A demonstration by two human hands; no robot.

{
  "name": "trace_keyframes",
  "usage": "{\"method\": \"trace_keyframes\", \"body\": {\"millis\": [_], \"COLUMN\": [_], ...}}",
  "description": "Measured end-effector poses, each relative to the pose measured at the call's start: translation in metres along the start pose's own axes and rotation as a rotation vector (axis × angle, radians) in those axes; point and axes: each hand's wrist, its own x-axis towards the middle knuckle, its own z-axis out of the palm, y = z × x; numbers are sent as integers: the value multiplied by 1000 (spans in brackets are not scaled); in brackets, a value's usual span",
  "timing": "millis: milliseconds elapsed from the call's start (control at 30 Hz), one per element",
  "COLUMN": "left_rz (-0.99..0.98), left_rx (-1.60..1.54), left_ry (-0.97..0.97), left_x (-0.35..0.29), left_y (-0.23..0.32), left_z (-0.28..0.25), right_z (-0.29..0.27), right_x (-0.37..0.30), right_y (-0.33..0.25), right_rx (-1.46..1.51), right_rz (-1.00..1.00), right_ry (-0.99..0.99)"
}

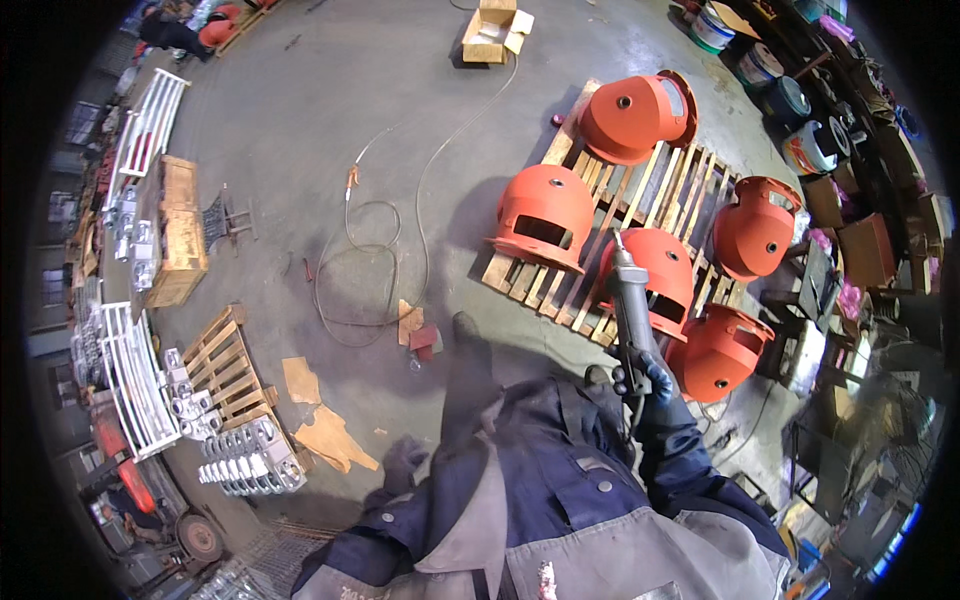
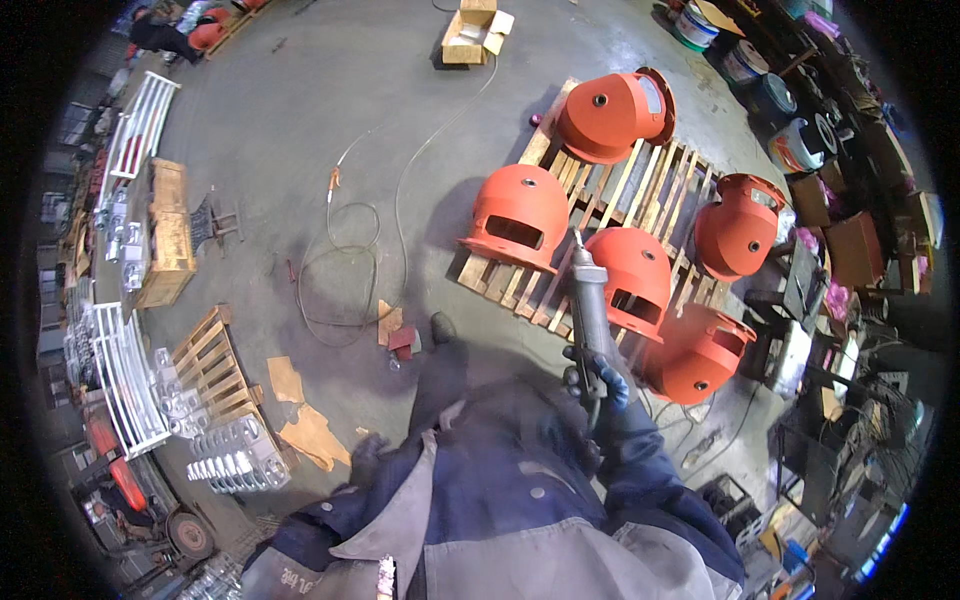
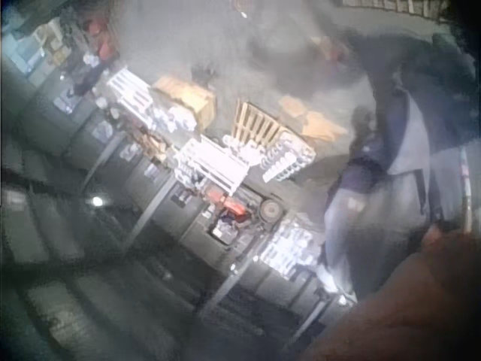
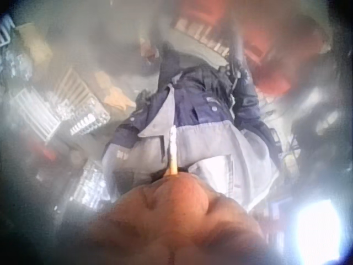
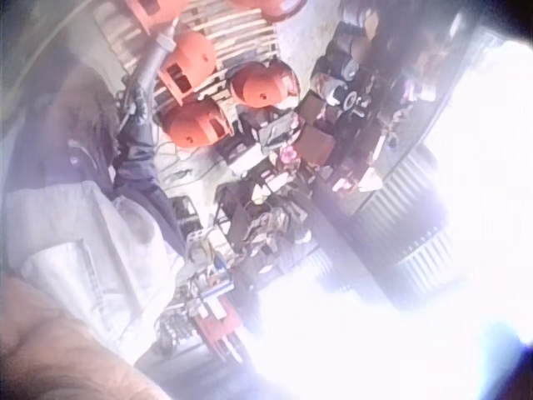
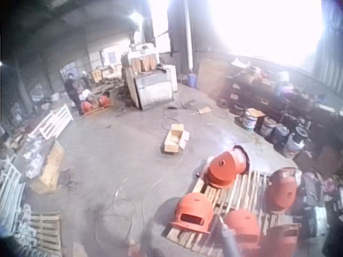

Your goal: The person uses a handheld angle grinder to smooth the edges and surfaces of several orange metal housings arranged on a wooden pallet. The person moves between parts, repositions the tool, and occasionally adjusts the power cord while working.

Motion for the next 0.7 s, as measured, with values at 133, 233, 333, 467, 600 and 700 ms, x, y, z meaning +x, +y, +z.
{"method": "trace_keyframes", "body": {"millis": [133, 233, 333, 467, 600, 700], "left_rz": [-291, -262, -124, 116, 63, 71], "left_rx": [-605, -396, -347, -290, -241, -245], "left_ry": [165, 183, 76, -174, -366, -531], "left_x": [124, 228, 321, 401, 470, 509], "left_y": [67, 157, 257, 385, 488, 552], "left_z": [-126, -188, -196, -143, -69, -31], "right_z": [60, 98, 126, 149, 160, 175], "right_x": [57, 90, 123, 192, 302, 382], "right_y": [52, 70, 70, 68, 69, 68], "right_rx": [222, 239, 216, 283, 374, 481], "right_rz": [-4, -36, -73, -77, -19, -118], "right_ry": [181, 193, 183, 195, 286, 187]}}
